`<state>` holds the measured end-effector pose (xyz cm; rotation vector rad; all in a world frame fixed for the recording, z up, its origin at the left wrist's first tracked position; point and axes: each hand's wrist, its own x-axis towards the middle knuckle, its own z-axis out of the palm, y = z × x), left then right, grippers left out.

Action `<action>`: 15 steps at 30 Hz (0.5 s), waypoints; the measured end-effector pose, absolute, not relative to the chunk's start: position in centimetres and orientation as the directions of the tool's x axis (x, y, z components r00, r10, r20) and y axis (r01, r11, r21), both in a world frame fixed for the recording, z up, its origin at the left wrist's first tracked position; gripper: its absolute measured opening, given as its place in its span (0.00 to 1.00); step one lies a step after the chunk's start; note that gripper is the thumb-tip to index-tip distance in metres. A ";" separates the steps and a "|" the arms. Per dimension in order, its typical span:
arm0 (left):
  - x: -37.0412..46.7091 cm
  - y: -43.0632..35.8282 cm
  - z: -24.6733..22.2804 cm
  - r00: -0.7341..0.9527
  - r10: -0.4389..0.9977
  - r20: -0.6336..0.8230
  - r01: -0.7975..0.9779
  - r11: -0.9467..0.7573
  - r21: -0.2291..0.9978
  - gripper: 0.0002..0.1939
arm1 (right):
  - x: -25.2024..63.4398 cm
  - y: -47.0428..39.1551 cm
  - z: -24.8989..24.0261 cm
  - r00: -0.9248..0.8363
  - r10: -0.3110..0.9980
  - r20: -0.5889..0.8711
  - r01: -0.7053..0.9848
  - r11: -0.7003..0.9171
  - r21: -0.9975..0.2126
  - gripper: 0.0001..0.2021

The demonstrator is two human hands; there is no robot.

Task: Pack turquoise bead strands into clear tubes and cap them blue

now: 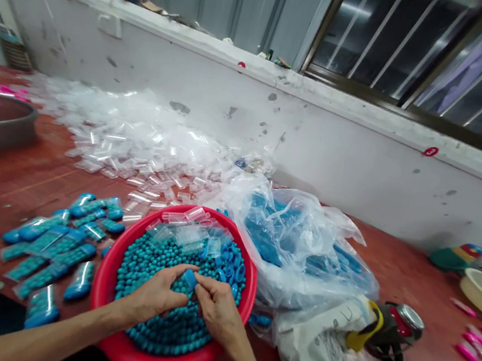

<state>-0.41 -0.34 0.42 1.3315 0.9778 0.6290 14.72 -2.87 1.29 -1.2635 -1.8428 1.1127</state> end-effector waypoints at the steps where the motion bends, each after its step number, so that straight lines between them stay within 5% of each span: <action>1: -0.5 -0.4 0.6 0.484 0.846 -0.224 0.143 0.176 0.974 0.27 | 14.8 -2.9 1.4 -0.362 0.930 0.066 0.444 0.234 -0.865 0.14; 7: -0.5 -0.5 1.0 0.489 0.854 -0.176 0.091 0.150 0.984 0.22 | 15.1 -2.6 1.8 -0.431 0.873 0.227 0.633 0.472 -0.613 0.12; 9: -0.5 -0.4 0.9 0.501 0.849 -0.168 0.070 0.154 0.986 0.21 | 15.3 -2.3 1.7 -0.380 0.900 0.214 0.567 0.409 -0.715 0.11; 12: -0.5 -0.3 0.8 0.546 0.823 -0.153 0.011 0.176 0.984 0.20 | 15.5 -1.9 1.4 -0.176 0.983 0.051 0.275 0.099 -0.956 0.10; 15: -0.6 -0.2 1.0 0.566 0.808 -0.166 0.029 0.182 0.983 0.17 | 15.4 -1.8 0.8 0.001 0.996 -0.093 -0.056 -0.092 -0.994 0.17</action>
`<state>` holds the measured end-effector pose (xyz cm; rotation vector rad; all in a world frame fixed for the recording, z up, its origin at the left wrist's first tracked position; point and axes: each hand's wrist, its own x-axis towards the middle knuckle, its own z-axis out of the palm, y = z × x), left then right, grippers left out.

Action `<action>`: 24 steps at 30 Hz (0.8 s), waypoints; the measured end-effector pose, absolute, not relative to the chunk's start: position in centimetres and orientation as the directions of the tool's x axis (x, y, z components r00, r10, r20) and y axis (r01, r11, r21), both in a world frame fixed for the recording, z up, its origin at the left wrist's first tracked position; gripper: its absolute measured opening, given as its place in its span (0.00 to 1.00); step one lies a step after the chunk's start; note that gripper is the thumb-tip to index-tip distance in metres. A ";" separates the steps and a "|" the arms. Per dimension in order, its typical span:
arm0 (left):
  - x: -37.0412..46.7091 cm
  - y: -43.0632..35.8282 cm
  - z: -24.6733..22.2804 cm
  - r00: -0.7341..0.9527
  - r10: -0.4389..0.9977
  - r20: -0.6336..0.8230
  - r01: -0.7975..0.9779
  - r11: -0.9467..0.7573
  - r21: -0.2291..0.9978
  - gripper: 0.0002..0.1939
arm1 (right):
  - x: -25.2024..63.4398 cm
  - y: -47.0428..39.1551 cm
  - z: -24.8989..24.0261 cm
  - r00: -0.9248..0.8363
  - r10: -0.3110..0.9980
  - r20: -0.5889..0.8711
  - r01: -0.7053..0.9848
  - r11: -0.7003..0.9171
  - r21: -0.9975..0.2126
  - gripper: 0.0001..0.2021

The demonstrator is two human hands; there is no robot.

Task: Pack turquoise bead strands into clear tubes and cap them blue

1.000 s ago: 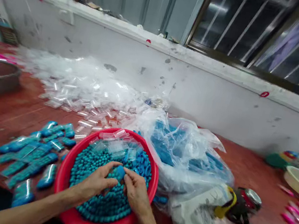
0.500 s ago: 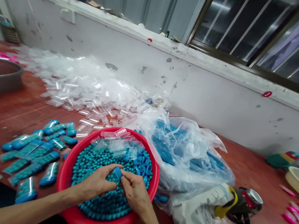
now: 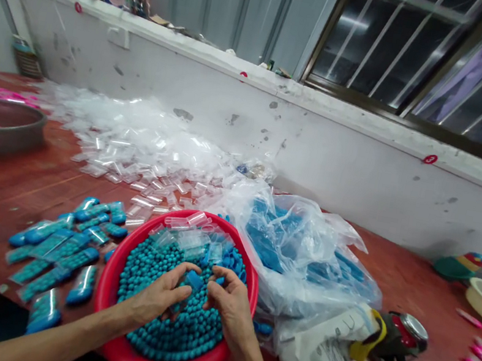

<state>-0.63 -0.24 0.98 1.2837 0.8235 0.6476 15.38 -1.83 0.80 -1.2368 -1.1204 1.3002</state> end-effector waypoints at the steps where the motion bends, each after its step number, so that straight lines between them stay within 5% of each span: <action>1: -0.7 -0.3 1.0 0.565 0.807 -0.173 0.047 0.178 0.983 0.17 | 15.3 -1.9 0.7 0.043 0.995 -0.095 -0.087 -0.091 -0.992 0.19; 4: -0.8 -0.3 0.6 0.554 0.817 -0.158 0.072 0.142 0.987 0.17 | 14.8 -2.2 0.8 0.099 0.995 0.005 0.092 -0.004 -0.996 0.22; 7: -0.7 -0.4 -0.1 0.531 0.839 -0.124 0.070 0.102 0.992 0.22 | 14.5 -2.7 1.6 -0.051 0.987 0.151 0.407 0.159 -0.900 0.18; 11: -0.6 -0.3 -0.5 0.519 0.851 -0.075 0.022 0.074 0.997 0.25 | 14.1 -3.5 2.4 -0.264 0.964 0.044 0.589 0.197 -0.784 0.29; 15: -0.5 -0.1 -0.2 0.499 0.867 -0.003 -0.039 0.026 0.999 0.24 | 12.9 -3.8 2.0 -0.225 0.974 -0.037 0.735 0.145 -0.662 0.46; 24: -0.6 -0.4 0.6 0.479 0.875 -0.070 0.019 0.070 0.997 0.10 | 10.6 -4.2 1.0 -0.142 0.974 0.174 0.799 0.217 -0.562 0.32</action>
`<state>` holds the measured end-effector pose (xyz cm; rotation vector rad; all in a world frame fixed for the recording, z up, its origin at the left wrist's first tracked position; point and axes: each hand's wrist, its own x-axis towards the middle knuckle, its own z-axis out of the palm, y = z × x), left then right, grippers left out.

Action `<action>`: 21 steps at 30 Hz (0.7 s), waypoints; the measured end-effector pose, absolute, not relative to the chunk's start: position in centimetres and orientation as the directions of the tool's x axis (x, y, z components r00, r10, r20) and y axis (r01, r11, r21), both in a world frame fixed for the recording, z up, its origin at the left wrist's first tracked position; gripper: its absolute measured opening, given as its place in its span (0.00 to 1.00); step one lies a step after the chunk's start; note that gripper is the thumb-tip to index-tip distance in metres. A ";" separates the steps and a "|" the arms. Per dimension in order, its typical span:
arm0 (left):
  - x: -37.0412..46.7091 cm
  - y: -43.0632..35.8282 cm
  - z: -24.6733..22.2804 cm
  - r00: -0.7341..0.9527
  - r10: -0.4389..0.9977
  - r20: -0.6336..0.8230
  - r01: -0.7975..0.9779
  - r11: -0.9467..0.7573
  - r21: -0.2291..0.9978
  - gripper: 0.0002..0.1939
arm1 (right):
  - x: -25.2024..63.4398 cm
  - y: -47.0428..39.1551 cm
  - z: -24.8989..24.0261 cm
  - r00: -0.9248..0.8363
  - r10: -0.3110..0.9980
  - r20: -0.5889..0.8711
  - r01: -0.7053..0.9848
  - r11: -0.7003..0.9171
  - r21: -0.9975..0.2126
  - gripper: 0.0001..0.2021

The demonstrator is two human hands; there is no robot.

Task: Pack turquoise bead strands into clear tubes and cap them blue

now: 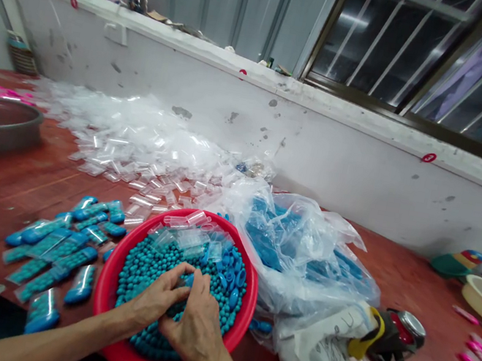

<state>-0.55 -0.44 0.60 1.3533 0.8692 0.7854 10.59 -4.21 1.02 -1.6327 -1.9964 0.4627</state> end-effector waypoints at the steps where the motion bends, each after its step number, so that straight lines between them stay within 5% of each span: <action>1: -0.6 -0.5 0.6 0.459 0.886 -0.068 0.053 0.050 0.997 0.09 | 10.4 -4.2 0.8 -0.137 0.974 0.178 0.815 0.214 -0.538 0.33; 7: -0.3 -0.3 0.1 0.407 0.914 0.007 0.245 -0.116 0.963 0.06 | 10.1 -4.1 0.5 -0.154 0.986 0.069 0.836 0.167 -0.523 0.35; 13: -4.1 0.7 2.6 0.364 0.930 0.043 0.485 -0.228 0.844 0.15 | 11.6 -3.6 0.1 -0.162 0.986 0.047 0.613 0.138 -0.778 0.38; 16: -8.5 2.0 4.5 0.185 0.980 0.073 0.721 -0.186 0.668 0.19 | 12.3 -3.2 -0.2 -0.071 0.997 0.036 0.538 0.069 -0.840 0.32; 21: -13.3 4.4 4.9 -0.037 0.977 0.212 0.968 -0.017 0.251 0.21 | 12.4 -3.0 -0.2 -0.155 0.987 0.036 0.568 0.118 -0.815 0.24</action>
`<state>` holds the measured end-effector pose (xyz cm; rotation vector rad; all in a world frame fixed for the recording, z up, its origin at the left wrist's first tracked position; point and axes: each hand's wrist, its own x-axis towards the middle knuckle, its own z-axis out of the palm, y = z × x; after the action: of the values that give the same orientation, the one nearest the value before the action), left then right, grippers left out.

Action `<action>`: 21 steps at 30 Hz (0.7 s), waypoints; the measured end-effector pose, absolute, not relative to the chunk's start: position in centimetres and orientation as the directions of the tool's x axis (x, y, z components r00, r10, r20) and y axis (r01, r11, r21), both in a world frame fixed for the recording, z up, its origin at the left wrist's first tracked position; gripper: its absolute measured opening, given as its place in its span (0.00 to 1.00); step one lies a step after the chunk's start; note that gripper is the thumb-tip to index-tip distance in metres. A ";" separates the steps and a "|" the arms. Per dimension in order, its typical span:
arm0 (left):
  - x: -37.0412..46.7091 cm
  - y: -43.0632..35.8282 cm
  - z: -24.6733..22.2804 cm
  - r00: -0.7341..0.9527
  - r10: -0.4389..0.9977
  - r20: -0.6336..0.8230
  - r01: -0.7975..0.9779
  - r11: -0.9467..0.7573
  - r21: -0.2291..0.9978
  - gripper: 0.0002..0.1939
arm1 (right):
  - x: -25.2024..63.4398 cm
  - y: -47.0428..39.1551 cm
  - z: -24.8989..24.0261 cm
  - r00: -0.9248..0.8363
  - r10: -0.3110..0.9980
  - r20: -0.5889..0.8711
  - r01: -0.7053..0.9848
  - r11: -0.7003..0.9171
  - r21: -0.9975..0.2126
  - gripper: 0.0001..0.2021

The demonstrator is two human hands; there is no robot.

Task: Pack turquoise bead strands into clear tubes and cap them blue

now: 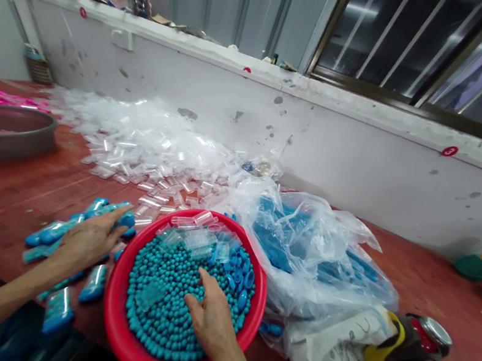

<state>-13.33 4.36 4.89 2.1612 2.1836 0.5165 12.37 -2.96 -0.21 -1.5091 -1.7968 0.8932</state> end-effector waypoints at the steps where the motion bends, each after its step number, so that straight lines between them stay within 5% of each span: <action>1: -13.4 4.5 4.6 -0.041 0.964 0.261 0.980 -0.012 0.198 0.21 | 12.3 -3.0 -0.2 -0.164 0.986 0.036 0.581 0.126 -0.804 0.23; 4: -12.3 4.0 3.9 0.076 0.946 0.315 0.984 -0.123 0.131 0.17 | 12.4 -3.0 -0.2 -0.199 0.978 0.060 0.632 0.175 -0.755 0.19; 8: -10.3 2.7 3.6 0.483 0.869 0.105 0.863 -0.493 0.107 0.17 | 12.1 -3.1 0.5 -0.411 0.909 0.071 0.728 0.374 -0.575 0.15; 12: -9.5 2.5 2.8 0.699 0.712 -0.070 0.714 -0.688 0.131 0.16 | 9.6 -2.2 0.7 -0.582 0.812 -0.031 0.773 0.541 -0.332 0.18; 16: -9.1 3.3 1.4 0.721 0.686 -0.103 0.693 -0.704 0.157 0.14 | 6.5 -0.5 -0.9 -0.643 0.765 -0.032 0.756 0.627 -0.188 0.16; 21: -8.1 3.8 1.3 0.538 0.835 -0.113 0.814 -0.480 0.329 0.13 | 6.5 0.3 -1.1 -0.557 0.831 0.002 0.822 0.552 -0.138 0.09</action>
<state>-8.05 3.84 1.31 2.4370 1.3597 0.0885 6.53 0.32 -1.09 -1.4443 -2.7076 0.1862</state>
